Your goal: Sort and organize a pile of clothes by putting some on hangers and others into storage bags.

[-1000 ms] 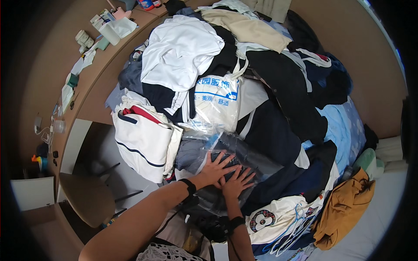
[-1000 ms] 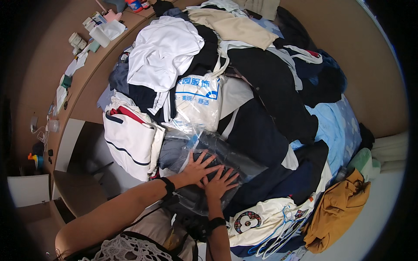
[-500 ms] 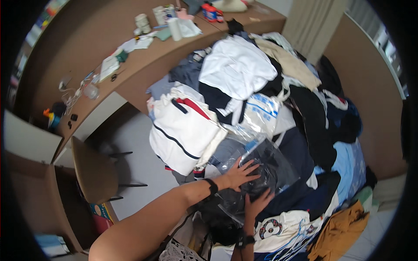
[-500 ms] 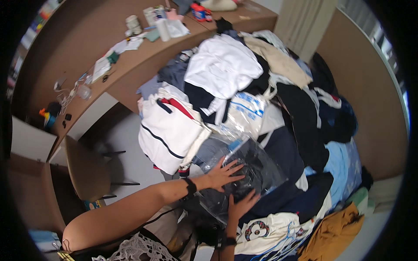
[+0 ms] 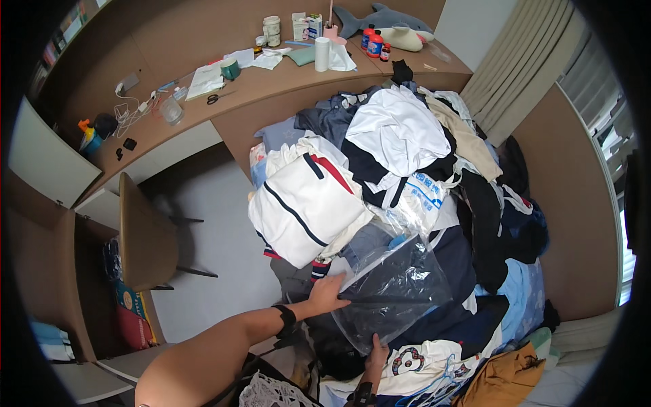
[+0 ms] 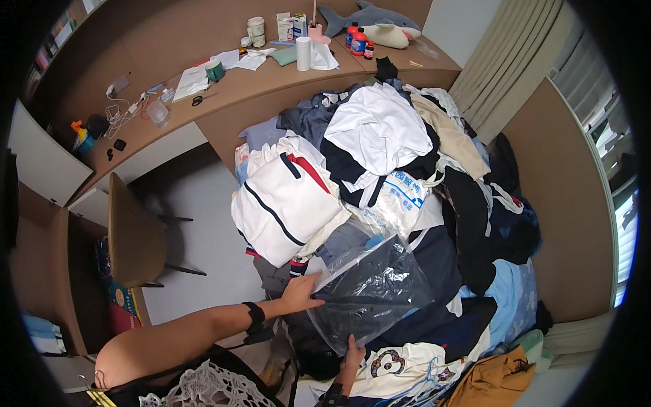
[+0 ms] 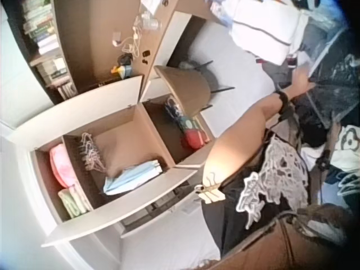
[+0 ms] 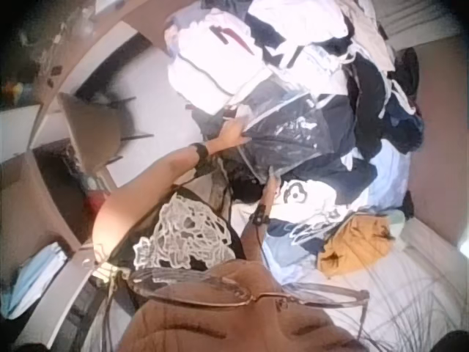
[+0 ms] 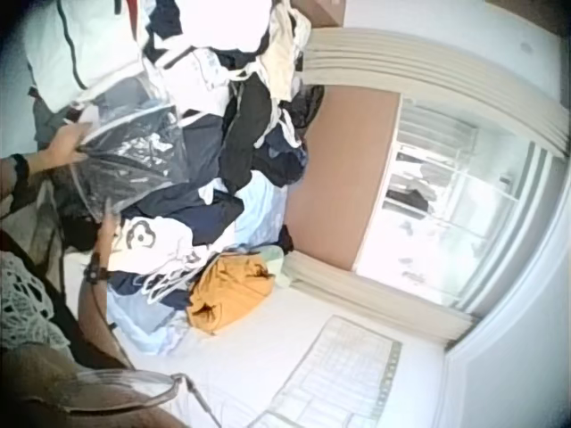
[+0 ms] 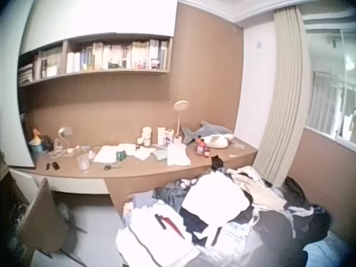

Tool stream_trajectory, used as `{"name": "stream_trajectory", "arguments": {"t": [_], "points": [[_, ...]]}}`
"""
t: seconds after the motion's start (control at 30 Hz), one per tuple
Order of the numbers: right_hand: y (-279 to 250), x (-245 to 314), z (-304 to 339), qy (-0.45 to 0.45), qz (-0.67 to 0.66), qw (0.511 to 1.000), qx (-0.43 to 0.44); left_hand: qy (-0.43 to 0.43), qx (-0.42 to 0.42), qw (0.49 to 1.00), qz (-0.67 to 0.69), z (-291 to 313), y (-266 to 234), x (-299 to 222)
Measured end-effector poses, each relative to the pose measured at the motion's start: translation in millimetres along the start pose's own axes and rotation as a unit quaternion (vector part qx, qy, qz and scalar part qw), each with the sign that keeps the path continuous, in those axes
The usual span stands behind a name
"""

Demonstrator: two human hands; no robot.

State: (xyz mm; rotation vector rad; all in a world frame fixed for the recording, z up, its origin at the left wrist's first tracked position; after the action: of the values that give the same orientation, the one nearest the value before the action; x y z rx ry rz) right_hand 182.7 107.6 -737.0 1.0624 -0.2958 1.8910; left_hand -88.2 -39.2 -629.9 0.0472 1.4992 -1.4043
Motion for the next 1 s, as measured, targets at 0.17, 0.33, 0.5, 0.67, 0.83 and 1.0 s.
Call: {"name": "stream_trajectory", "arguments": {"t": [0.17,0.33,0.5,0.67,0.83,1.0], "points": [[11.8,24.3,15.3,0.091,-0.014,0.993,0.077,-0.105,0.217,0.97,0.028,-20.2,10.8,9.2],[-29.1,19.1,34.4,-0.002,0.069,0.997,0.029,-0.107,0.321,0.915,0.222,-1.6,48.3,8.5],[-28.2,9.1,44.7,-0.056,0.405,0.912,-0.027,-0.103,0.354,0.85,0.377,34.5,97.7,12.9],[-12.4,35.0,63.4,-0.176,0.496,0.848,-0.056,-0.136,0.274,0.861,0.406,49.3,84.3,-30.2],[-16.5,49.2,75.2,-0.109,0.289,0.951,-0.016,-0.071,0.315,0.822,0.469,32.9,69.2,-44.7],[6.1,52.7,90.4,-0.081,-0.039,0.996,0.028,-0.066,0.221,0.826,0.514,13.7,-62.2,-101.4]]}}
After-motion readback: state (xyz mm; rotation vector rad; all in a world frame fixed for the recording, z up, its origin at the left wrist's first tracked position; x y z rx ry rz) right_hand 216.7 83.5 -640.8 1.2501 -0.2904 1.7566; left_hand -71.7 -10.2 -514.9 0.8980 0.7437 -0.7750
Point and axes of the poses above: each hand's wrist, its own z-axis away from the middle knuckle, its own y-axis out of the palm, x = y × z, the point moved 9 cm from there along -z, towards the middle knuckle, and after that the axes turned 12 degrees about x, right-handed, at the moved point
